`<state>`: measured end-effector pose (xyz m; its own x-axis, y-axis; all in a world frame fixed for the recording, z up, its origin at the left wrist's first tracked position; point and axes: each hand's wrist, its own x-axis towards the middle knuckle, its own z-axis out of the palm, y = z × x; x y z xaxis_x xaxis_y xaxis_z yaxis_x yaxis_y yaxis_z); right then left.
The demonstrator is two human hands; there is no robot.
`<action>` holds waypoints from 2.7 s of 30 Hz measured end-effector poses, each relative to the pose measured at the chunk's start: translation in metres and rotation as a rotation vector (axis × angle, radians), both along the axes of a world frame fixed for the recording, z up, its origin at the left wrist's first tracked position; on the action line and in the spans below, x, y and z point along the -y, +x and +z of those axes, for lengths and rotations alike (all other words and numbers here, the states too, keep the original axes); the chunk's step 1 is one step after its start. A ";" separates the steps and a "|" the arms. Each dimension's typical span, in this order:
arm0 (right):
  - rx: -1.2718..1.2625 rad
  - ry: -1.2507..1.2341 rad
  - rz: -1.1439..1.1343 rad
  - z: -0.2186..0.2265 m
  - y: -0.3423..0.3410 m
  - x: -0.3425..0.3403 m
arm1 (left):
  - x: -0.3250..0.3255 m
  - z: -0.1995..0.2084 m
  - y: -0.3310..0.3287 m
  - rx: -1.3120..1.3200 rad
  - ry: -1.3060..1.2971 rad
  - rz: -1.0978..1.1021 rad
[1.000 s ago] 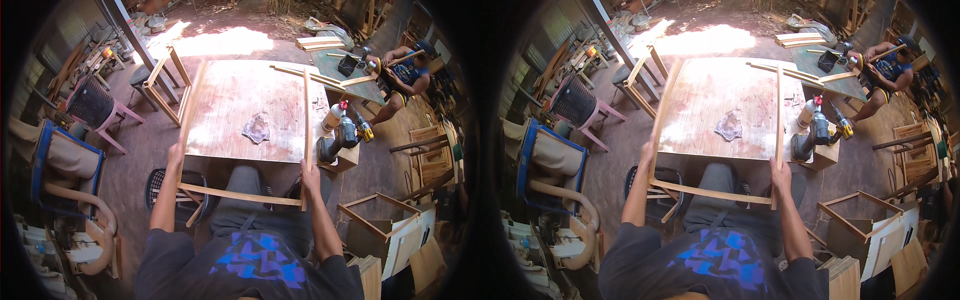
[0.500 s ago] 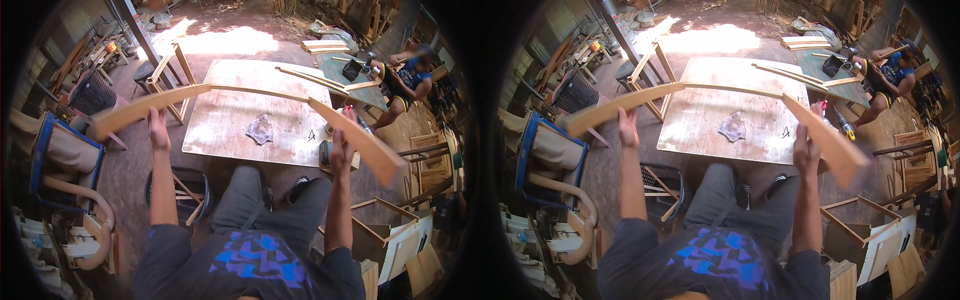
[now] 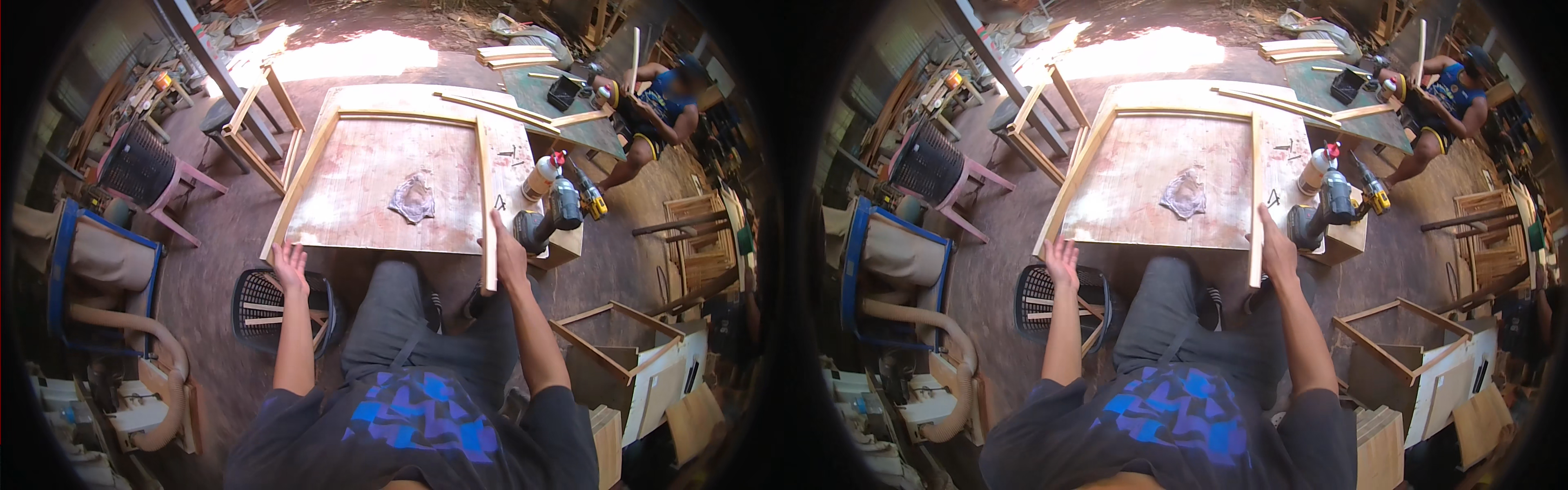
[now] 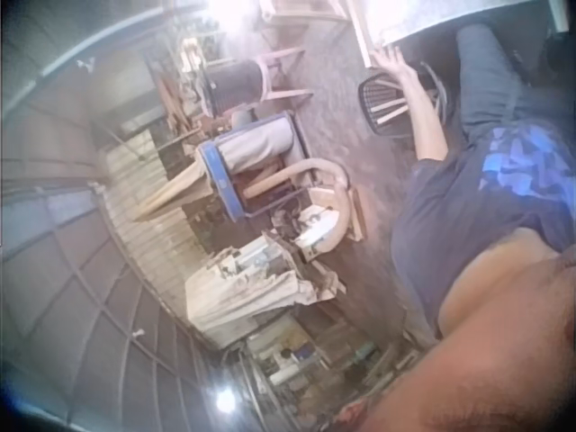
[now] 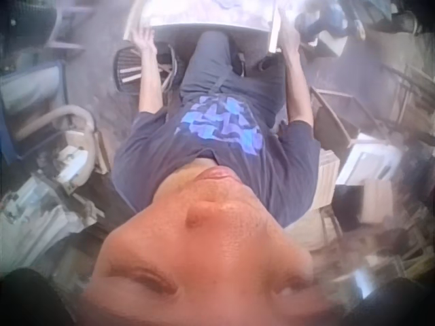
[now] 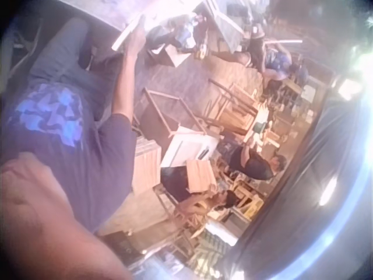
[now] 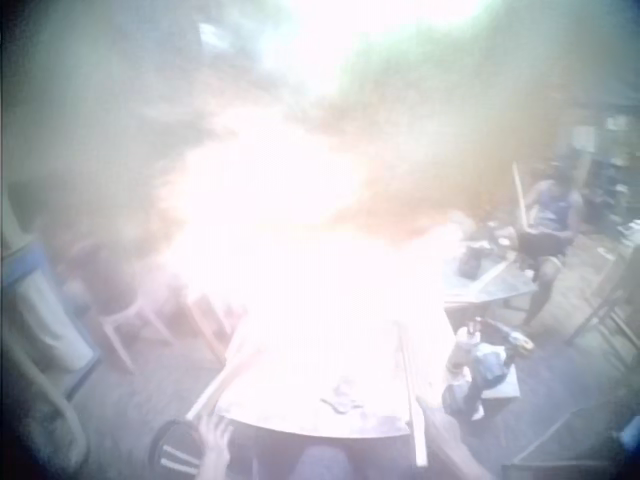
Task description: Applying glue and drilling screws to join wooden frame pieces.
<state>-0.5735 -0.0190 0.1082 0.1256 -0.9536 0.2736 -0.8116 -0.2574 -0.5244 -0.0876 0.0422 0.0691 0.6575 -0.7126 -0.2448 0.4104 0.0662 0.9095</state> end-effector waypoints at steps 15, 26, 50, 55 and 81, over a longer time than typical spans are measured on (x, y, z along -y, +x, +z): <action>0.616 -0.547 -0.544 -0.018 -0.077 0.027 | 0.100 0.008 -0.296 1.197 -0.384 -0.792; 0.781 -0.251 -0.444 0.015 -0.093 0.021 | 0.210 -0.035 -0.427 1.689 -0.095 -0.851; 1.092 0.614 -0.249 0.072 -0.133 -0.227 | 0.013 0.051 -0.334 0.109 -0.117 -1.533; 1.120 0.666 -0.264 0.071 -0.135 -0.228 | 0.014 0.052 -0.330 0.158 -0.109 -1.584; 1.871 1.369 -0.223 -0.023 -0.162 -0.178 | -0.011 -0.009 -0.351 -0.128 0.388 -1.320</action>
<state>-0.7351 0.1591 0.0848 0.4946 -0.5732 -0.6533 0.6277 0.7555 -0.1876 -0.4385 0.0529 0.0603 -0.4867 -0.6572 -0.5755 0.0516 -0.6793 0.7320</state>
